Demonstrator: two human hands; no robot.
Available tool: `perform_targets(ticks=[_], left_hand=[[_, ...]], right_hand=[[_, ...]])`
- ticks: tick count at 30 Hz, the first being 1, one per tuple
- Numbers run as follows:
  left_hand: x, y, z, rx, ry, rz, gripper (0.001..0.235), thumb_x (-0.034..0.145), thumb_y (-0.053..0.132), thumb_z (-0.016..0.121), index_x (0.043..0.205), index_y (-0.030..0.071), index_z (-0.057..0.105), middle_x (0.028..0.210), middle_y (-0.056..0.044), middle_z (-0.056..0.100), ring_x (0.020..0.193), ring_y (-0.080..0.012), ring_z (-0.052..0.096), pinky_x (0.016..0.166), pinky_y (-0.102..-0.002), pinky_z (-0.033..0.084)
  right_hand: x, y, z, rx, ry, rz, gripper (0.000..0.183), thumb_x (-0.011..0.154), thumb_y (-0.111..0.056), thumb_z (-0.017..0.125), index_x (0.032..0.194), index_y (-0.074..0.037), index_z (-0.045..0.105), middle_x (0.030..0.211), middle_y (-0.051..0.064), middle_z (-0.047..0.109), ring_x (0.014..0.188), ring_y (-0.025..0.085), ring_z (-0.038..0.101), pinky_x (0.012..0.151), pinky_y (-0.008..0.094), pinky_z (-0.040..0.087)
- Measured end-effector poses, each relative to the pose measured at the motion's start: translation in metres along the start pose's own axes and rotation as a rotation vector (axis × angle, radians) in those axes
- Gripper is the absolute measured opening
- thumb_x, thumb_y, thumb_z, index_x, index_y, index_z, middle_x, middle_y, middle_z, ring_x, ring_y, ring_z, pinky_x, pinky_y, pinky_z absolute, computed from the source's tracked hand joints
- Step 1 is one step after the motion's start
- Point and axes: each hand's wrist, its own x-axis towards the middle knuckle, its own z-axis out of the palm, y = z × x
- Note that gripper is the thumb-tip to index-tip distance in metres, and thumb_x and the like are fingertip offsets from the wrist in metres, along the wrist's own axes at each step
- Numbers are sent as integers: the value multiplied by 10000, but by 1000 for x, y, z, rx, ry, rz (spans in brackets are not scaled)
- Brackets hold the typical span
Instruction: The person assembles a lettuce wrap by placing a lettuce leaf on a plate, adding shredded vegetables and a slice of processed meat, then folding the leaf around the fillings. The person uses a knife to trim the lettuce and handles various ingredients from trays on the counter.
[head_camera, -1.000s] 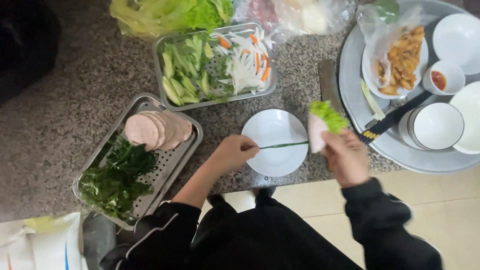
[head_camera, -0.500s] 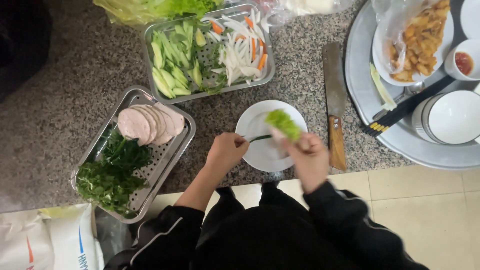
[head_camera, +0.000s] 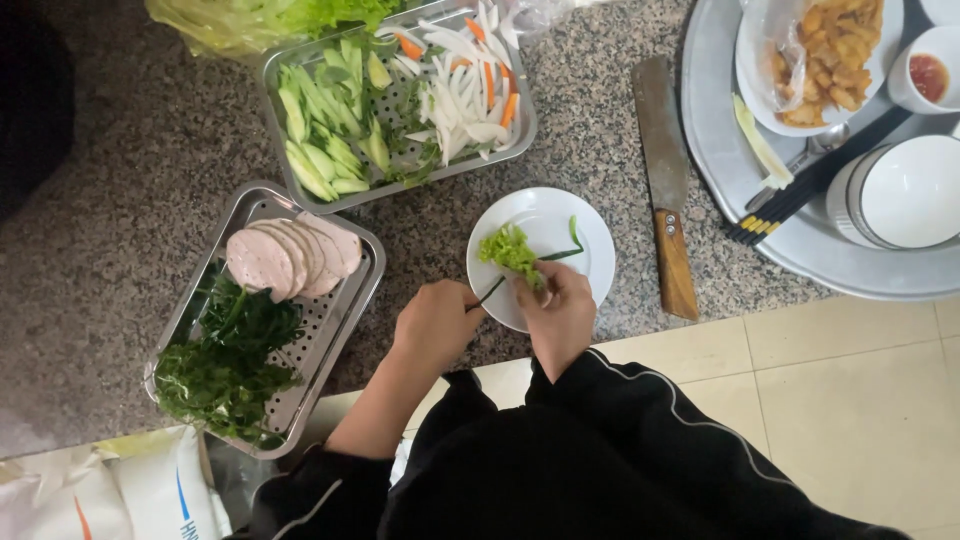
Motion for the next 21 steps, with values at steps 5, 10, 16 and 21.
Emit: perform_targets(ticks=[5,10,16,21], left_hand=[[-12,4,10,234,194,267,227,963,244,676,1091,142,833,987,-83,796,1045,-296,700,967,-414,554],[8,24,5,90,162,449,238,987,259,652,1059,89,802,964,-130,775,958,-340,698,864,-456,563],[42,35,8,-341,9,265,401,1016,374,611,1170,57,802,1023,-130,813,898,-263,738,819,-429,591],[50,42,3,-376,-40,237,396,1011,207,531,1289,73,779,976,-139,813,716,-189,682,665,-339,566]], right_hand=[[-3,-3,-4,75,-44,-149,255,962,-163,786,1177,-66,690,1044,105,596,1006,280,672,915,446,572],[2,10,2,8,-15,-185,251,954,-126,737,1194,-97,671,1037,97,603,1022,310,664,910,452,573],[8,20,-2,24,-43,-207,273,905,-149,785,1141,-54,686,1012,130,609,972,306,639,843,407,562],[18,32,-4,19,-63,-252,287,858,-149,814,1110,-59,710,978,144,623,944,339,636,813,403,556]])
